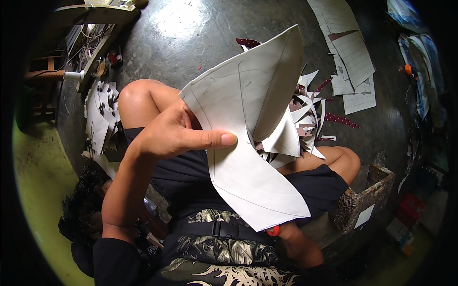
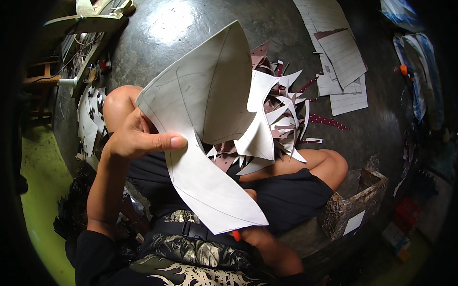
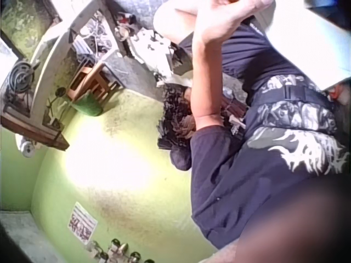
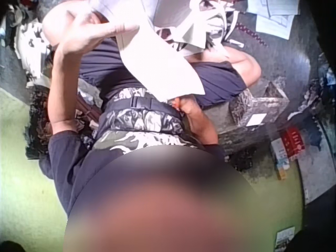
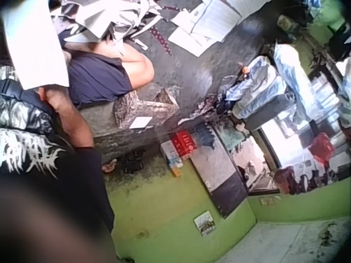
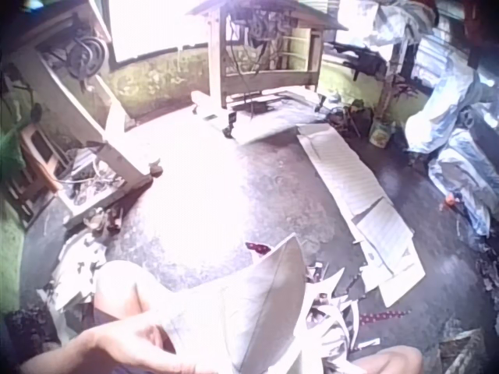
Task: The person sits cross-legged on the floor and uses red-handled scissors to cut white paper along pre-drawn lines. They repeatedly rotate the paper and trim edges, accumulating cut pieces on the floor.
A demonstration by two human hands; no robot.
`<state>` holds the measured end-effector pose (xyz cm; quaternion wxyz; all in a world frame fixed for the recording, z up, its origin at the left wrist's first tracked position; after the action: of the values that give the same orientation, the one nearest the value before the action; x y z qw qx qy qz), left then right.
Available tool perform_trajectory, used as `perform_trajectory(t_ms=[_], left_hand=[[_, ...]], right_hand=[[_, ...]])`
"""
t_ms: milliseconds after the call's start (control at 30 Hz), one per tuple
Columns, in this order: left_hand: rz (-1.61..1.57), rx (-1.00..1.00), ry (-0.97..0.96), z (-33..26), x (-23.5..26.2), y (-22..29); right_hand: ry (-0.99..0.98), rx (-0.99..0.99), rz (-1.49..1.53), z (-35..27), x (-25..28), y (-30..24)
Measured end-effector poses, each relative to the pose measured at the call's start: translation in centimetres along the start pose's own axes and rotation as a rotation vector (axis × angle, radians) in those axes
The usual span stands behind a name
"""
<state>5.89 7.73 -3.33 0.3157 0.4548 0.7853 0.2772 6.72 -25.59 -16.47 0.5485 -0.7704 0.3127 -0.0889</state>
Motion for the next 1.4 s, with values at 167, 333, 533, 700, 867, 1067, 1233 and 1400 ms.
perform_trajectory(t_ms=[167,333,533,700,867,1067,1233,1400], left_hand=[[-0.024,-0.112,0.03,-0.5,0.2,0.5],[-0.134,-0.078,0.014,0.3,0.5,-0.1],[-0.036,-0.101,0.034,-0.3,0.1,-0.5],[-0.018,-0.108,0.009,-0.4,-0.3,-0.6],[-0.032,-0.084,-0.006,-0.5,-0.4,-1.0],[0.003,-0.17,0.012,-0.7,-0.2,-0.7],[-0.262,-0.262,0.04,-0.4,1.0,-0.5],[-0.159,-0.306,0.053,-0.5,0.7,-0.6]], right_hand=[[-0.236,0.027,-0.164,-0.2,-0.5,-0.8],[-0.309,0.145,-0.449,1.9,-1.4,-5.4],[-0.288,0.206,-0.337,4.7,-3.9,-9.1],[-0.292,0.277,-0.293,6.8,-5.4,-10.6],[-0.317,0.286,-0.274,7.3,-6.2,-11.3],[-0.37,0.294,-0.279,7.6,-6.6,-11.9],[-0.183,0.393,-0.269,8.9,-7.7,-13.1],[-0.21,0.427,-0.458,10.4,-9.0,-14.6]])
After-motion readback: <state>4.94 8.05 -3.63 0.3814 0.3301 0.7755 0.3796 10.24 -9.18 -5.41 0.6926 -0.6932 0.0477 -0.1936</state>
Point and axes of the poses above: each hand's wrist, its own z-axis towards the middle knuckle, its own x-axis out of the back of the hand, y = z × x, the point moved 8 cm from there along z, towards the middle knuckle, and after that the axes turned 13 degrees about x, right-handed, at the moved point
